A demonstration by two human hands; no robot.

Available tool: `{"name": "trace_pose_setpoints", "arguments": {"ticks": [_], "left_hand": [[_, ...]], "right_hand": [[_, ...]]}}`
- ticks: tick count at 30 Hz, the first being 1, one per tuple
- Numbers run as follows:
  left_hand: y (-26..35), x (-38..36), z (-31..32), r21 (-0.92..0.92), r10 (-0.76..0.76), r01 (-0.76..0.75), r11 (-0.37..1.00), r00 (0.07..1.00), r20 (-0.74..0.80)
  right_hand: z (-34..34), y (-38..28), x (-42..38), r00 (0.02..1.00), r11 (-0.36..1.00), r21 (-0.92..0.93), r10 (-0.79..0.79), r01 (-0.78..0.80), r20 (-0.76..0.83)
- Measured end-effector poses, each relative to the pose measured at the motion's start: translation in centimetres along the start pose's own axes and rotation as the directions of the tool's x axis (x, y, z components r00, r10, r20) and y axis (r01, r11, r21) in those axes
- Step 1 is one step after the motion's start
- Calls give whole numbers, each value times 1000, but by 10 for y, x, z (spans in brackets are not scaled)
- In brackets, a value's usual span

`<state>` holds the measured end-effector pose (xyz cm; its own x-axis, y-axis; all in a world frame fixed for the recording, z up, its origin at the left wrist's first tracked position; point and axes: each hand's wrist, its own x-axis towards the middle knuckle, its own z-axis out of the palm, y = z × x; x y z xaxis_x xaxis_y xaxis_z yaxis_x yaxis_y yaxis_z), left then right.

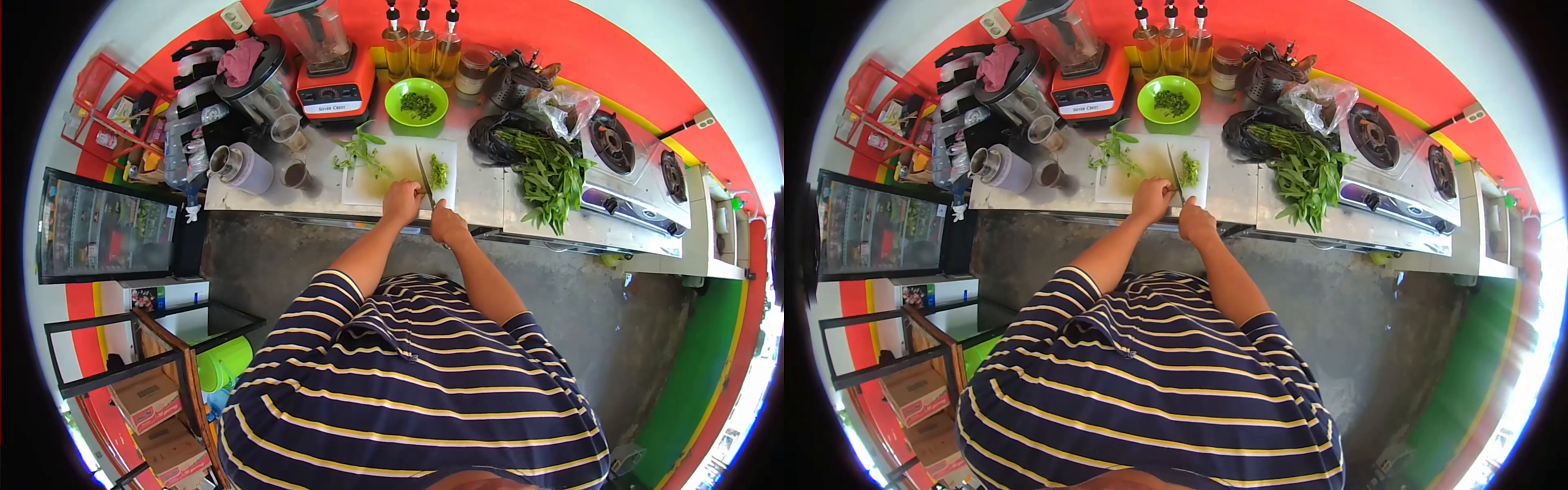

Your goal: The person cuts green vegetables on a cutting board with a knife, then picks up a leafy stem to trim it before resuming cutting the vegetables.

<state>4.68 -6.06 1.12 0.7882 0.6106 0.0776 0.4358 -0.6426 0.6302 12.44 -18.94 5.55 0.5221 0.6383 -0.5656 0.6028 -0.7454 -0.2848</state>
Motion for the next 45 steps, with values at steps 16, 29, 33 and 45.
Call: {"name": "trace_pose_setpoints", "arguments": {"ticks": [16,29,33,45], "left_hand": [[-21,12,-22,-63,-220,227,972,970,103],[-21,-10,-24,-155,-43,38,987,999,-32],[-26,-12,-19,-166,-17,3,986,997,-81],[-34,-23,-14,-222,38,-76,972,984,-173]], "right_hand": [[-2,-41,-5,992,1000,10,23,-22,-122],[4,-51,8,993,992,-119,22,-36,-116],[-6,-57,-6,998,979,-201,28,-39,-58],[2,-59,-1,996,973,-233,-14,-8,-94]]}}
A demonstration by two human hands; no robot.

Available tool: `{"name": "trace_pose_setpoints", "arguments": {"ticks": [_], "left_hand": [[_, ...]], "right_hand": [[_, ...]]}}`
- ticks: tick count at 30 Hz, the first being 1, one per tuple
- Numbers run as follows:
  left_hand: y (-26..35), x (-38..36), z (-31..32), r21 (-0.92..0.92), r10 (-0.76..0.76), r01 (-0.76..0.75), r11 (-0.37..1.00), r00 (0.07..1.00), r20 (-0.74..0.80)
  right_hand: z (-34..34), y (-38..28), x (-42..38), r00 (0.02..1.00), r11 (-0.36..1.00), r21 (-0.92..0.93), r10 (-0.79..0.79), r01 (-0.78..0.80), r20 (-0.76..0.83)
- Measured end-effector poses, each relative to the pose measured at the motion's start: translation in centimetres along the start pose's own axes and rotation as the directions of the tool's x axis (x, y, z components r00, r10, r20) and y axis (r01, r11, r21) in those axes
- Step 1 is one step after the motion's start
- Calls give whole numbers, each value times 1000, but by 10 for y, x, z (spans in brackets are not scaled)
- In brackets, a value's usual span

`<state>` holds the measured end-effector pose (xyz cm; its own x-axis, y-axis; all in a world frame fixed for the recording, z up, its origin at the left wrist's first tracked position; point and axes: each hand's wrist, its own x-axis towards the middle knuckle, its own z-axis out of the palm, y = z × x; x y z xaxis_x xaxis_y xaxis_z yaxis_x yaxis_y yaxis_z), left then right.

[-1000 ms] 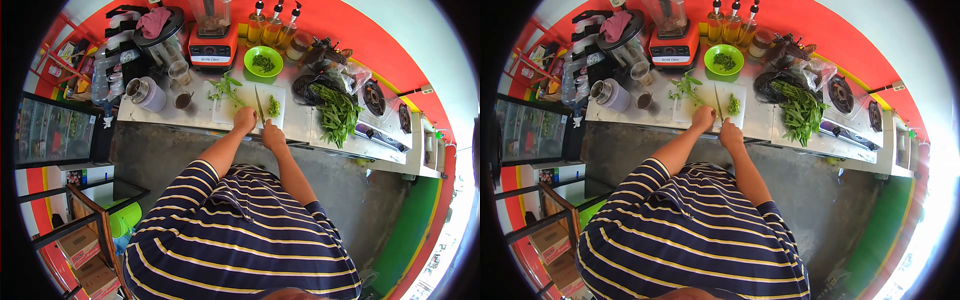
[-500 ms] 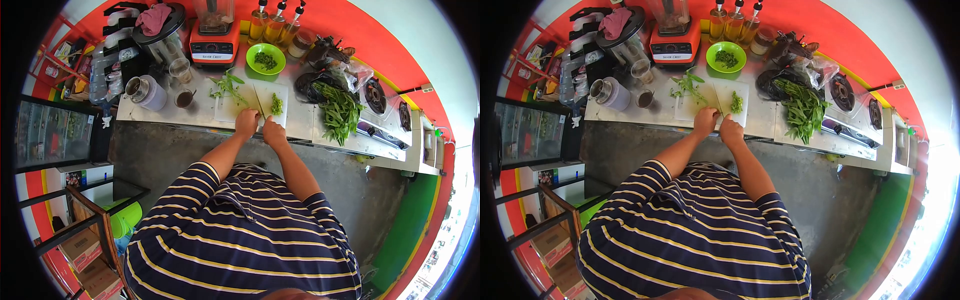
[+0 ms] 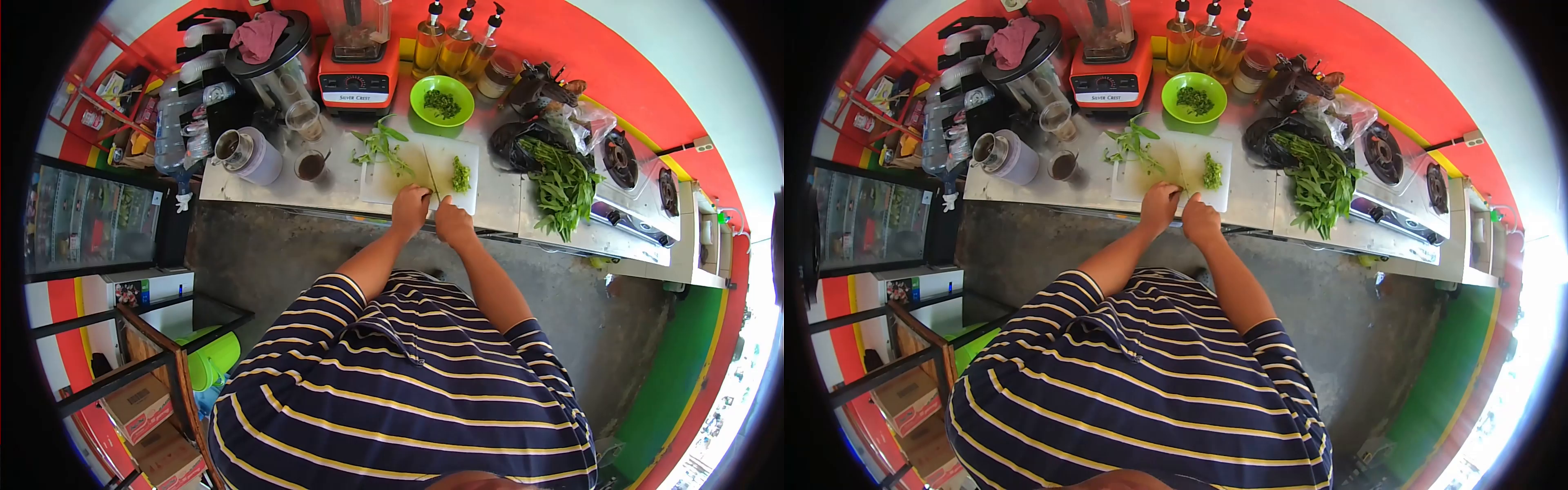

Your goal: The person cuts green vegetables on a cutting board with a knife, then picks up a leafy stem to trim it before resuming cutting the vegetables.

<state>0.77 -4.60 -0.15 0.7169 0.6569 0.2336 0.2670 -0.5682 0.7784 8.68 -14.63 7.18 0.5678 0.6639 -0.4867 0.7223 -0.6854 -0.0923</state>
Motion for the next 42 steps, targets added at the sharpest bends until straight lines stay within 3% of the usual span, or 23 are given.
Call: {"name": "trace_pose_setpoints", "arguments": {"ticks": [6,9,15,17,21,28,30,34,36,37,39,42], "left_hand": [[2,7,1,55,-171,167,984,982,81],[1,6,6,-4,-117,117,993,992,-39],[5,8,0,17,-136,135,991,990,41],[-1,5,5,-12,-138,138,990,990,-7],[1,3,4,-53,-135,133,990,990,-44],[-1,2,2,-5,-117,117,993,992,-46],[-2,-3,-3,-62,-48,48,997,999,-6],[-17,7,-9,-138,-49,50,989,999,12],[-22,12,-21,-115,-72,65,991,995,-62],[-23,13,-28,-115,-74,67,991,996,-59],[-27,11,-41,-252,-232,221,942,972,-18],[-34,4,-57,-228,-277,270,935,961,4]], "right_hand": [[10,0,-10,999,1000,-5,22,-22,50],[19,-5,-7,997,996,64,66,-69,44],[-6,-2,10,998,990,133,41,-47,45],[-24,-4,5,989,998,58,28,-36,144],[-5,-3,0,985,998,42,40,-48,171],[19,-9,7,998,990,125,66,-66,1],[16,-5,16,997,983,168,81,-77,-18],[1,7,26,998,995,98,22,-16,-56],[-3,14,26,998,996,93,15,-9,-66],[-2,20,22,998,993,111,-23,30,-59],[5,28,11,997,989,128,-63,67,-38],[6,37,-1,992,980,154,-124,128,-32]]}}
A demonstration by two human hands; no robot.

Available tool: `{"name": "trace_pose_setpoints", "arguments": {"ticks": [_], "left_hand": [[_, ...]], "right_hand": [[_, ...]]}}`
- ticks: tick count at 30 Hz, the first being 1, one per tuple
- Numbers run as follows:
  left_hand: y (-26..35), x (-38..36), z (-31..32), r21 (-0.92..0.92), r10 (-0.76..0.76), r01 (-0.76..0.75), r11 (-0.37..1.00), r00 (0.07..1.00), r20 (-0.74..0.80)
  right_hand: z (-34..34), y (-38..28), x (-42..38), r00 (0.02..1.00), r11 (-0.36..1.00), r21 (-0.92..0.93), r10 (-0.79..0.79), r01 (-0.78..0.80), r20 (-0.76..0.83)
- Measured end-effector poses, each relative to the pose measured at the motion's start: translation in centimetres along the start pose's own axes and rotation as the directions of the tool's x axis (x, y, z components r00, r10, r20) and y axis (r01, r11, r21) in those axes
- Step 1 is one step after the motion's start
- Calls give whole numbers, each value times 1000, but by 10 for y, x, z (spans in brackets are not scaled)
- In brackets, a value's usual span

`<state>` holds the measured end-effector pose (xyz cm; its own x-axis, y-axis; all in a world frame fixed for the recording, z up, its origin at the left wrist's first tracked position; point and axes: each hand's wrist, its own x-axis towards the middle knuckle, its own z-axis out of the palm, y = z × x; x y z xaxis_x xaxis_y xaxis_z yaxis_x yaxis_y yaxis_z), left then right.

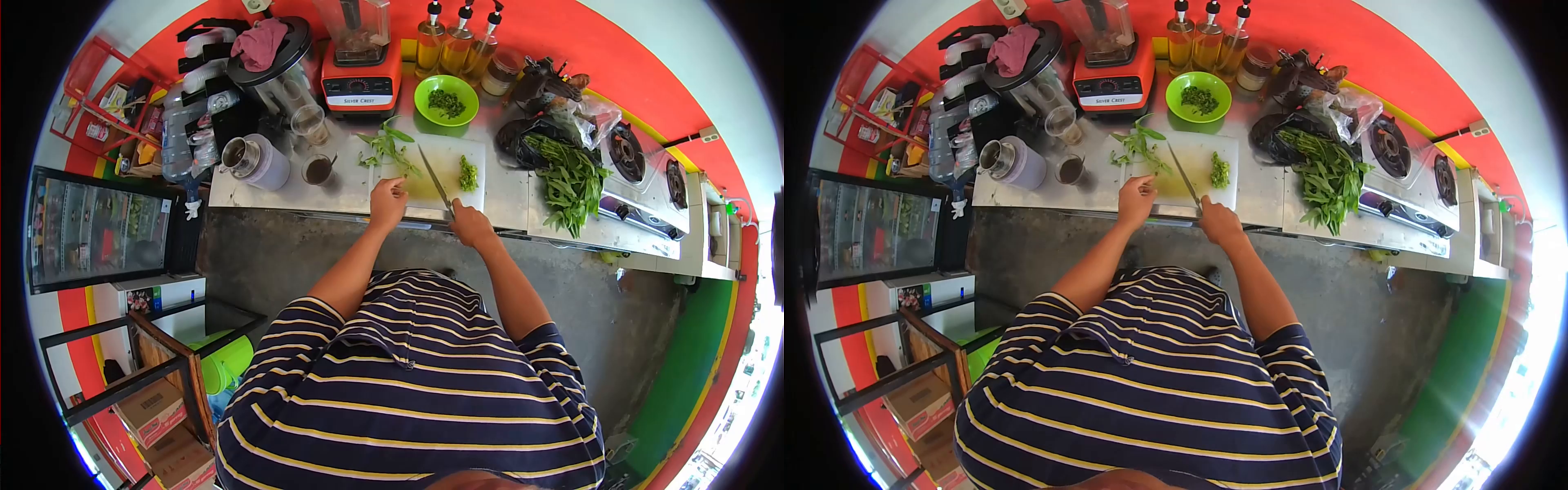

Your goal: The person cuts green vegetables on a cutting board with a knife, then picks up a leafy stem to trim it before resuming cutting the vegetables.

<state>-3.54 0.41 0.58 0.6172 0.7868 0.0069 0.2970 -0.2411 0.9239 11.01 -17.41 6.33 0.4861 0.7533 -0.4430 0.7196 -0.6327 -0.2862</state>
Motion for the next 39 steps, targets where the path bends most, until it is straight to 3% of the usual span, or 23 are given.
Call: {"name": "trace_pose_setpoints", "arguments": {"ticks": [2,6,12,21,26,28,31,35,39], "left_hand": [[-3,-3,-11,-1,-34,34,999,999,-6],[-8,-12,-34,-16,-76,78,997,994,81],[2,-15,-75,113,-92,72,991,979,183],[21,8,-106,246,-19,-38,969,975,222],[10,43,-93,311,30,-105,945,971,236],[5,60,-84,333,-60,-17,943,974,221],[8,76,-76,431,-11,-77,899,980,199],[10,87,-69,575,-138,8,818,973,184],[12,89,-66,587,-127,-32,809,965,229]], "right_hand": [[-2,5,-11,994,996,-19,-88,90,59],[1,19,-21,996,995,-67,-69,72,47],[-1,40,-24,996,996,-18,85,-85,-17],[-51,46,-76,979,980,172,132,-104,-156],[-85,49,-108,937,929,340,239,-146,-253],[-86,47,-115,900,897,411,306,-164,-310],[-93,33,-127,872,812,550,402,-198,-278],[-76,30,-135,833,784,592,446,-187,-328],[-65,22,-148,806,752,617,504,-231,-311]]}}
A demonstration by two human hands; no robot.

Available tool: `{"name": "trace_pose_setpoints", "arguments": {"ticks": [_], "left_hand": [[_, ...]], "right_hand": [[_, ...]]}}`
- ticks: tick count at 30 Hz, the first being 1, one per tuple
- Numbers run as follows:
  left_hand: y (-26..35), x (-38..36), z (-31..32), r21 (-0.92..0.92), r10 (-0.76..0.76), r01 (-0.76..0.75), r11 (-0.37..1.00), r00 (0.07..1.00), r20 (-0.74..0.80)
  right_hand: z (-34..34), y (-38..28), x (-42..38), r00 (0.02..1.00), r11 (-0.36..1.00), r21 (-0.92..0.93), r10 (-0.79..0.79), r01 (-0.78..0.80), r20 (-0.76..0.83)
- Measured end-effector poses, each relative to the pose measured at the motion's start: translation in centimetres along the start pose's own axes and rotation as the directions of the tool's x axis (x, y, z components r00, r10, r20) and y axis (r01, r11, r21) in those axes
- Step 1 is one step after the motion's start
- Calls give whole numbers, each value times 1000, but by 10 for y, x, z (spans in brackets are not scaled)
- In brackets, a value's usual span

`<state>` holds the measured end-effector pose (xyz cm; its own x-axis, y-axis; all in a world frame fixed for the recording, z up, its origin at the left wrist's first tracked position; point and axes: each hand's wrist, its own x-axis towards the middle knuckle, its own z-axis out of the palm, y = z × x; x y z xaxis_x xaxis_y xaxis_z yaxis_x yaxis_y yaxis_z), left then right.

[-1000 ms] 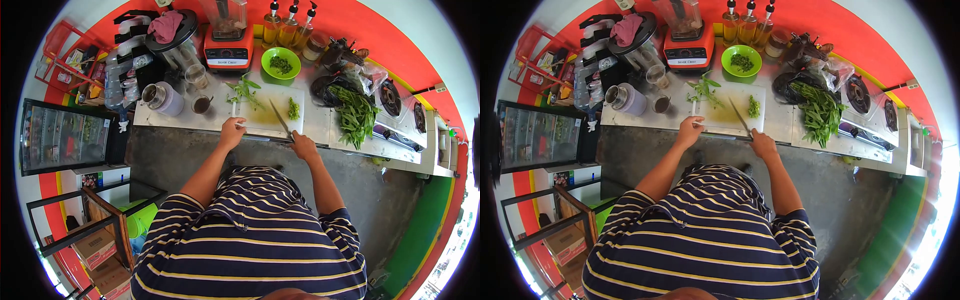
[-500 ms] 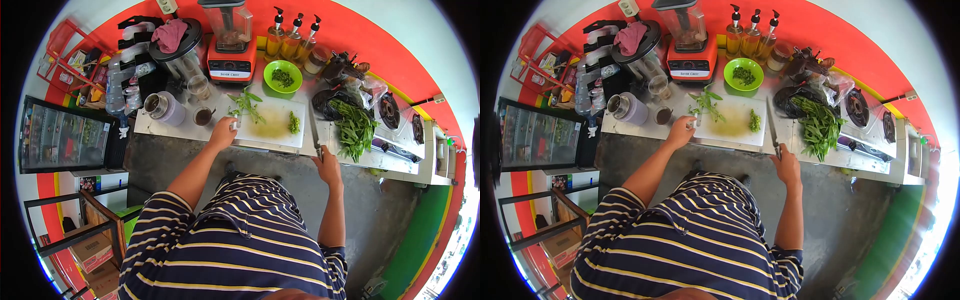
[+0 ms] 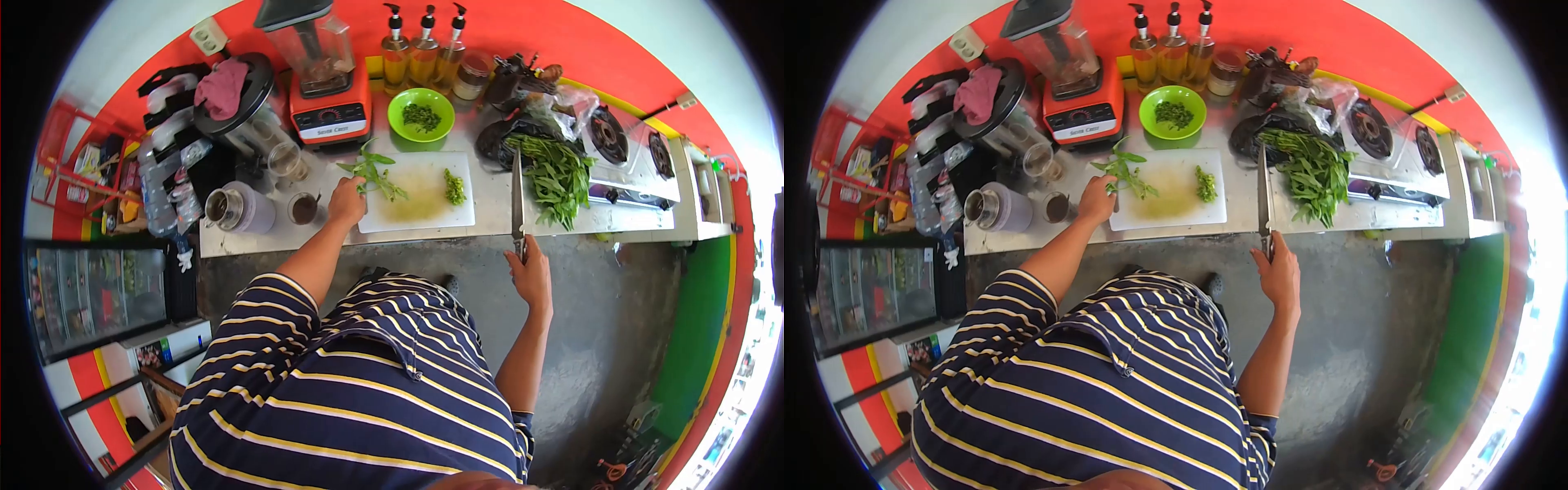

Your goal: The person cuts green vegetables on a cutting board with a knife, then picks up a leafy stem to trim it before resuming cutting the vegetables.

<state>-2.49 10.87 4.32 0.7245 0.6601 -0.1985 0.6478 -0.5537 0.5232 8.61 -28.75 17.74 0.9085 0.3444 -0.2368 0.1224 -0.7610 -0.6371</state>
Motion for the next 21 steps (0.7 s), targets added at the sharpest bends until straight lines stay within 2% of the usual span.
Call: {"name": "trace_pose_setpoints", "arguments": {"ticks": [2,6,9,11,18,21], "left_hand": [[1,2,-1,-5,80,-81,997,997,-11],[6,6,-5,35,118,-119,992,993,12],[-1,11,8,68,137,-142,987,987,84],[1,13,13,-8,31,-30,1000,997,74],[17,8,-6,-138,15,-7,990,999,52],[18,10,-11,-206,72,-65,976,997,27]], "right_hand": [[-1,4,-10,1000,1000,1,12,-12,-4],[-4,11,-26,999,999,-1,45,-45,-27],[-4,18,-34,995,997,35,76,-74,-59],[-7,23,-39,992,995,57,92,-87,-88],[-7,26,-39,988,985,155,92,-72,-125],[-3,31,-34,989,978,192,97,-74,-111]]}}
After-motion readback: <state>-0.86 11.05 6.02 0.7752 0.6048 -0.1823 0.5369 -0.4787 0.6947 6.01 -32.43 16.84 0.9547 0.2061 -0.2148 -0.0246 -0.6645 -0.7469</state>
